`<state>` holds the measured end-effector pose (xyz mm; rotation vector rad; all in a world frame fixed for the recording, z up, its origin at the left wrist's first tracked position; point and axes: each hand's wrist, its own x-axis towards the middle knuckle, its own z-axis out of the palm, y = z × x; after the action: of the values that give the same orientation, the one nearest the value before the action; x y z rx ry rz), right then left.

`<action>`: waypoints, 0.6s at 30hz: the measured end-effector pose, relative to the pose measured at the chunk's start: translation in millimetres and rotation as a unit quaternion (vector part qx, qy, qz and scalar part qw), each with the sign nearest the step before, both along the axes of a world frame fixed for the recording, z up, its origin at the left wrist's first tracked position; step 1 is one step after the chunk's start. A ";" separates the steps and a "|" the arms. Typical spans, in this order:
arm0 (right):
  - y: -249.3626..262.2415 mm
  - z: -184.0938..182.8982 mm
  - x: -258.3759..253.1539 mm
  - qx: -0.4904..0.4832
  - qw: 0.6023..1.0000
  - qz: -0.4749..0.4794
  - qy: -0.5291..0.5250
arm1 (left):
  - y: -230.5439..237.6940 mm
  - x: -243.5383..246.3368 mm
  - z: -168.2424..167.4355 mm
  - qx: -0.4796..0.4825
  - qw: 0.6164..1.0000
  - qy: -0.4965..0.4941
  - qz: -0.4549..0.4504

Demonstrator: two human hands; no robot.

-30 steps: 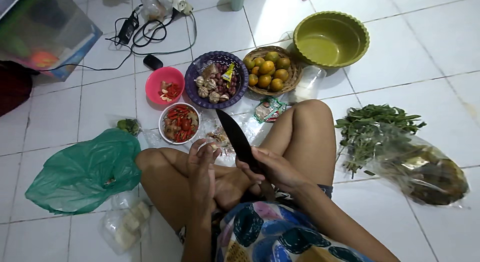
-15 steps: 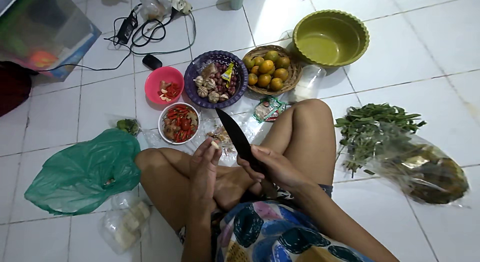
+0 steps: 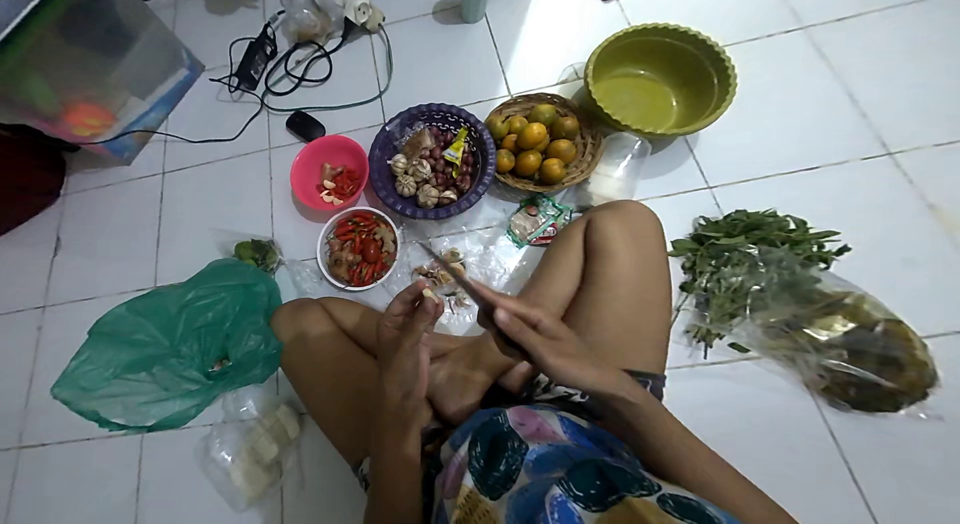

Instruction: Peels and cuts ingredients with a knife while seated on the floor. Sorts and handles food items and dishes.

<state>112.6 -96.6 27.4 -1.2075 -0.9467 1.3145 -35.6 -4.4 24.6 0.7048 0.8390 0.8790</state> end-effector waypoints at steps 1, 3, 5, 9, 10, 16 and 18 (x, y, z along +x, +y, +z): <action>-1.7 0.4 -3.5 -0.003 1.000 0.007 -0.015 | -1.8 0.5 -0.8 0.008 0.999 0.029 -0.012; -2.8 -3.2 -6.6 0.000 0.999 0.010 -0.031 | -3.9 4.0 -1.8 0.024 0.997 0.065 -0.026; -1.4 -9.4 -9.0 0.010 0.999 0.004 -0.051 | -3.3 6.0 -3.4 0.021 0.997 0.070 -0.024; 4.8 -14.0 -0.8 0.005 0.996 0.027 -0.081 | 4.5 11.1 -12.2 0.017 0.998 0.053 -0.032; 6.4 -15.5 1.0 0.009 0.996 0.025 -0.088 | 5.9 12.6 -14.1 0.021 0.998 0.053 -0.032; 16.5 11.5 -8.8 -0.046 0.993 -0.038 -0.107 | 8.5 18.6 -14.6 0.028 0.998 0.050 -0.023; 12.1 -7.1 -4.8 -0.007 0.995 -0.036 -0.092 | 8.4 19.5 -14.2 0.024 0.999 0.042 -0.020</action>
<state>107.9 -84.6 20.3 -1.3794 -1.0166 1.1681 -16.1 4.0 10.4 0.8023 0.8777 0.8402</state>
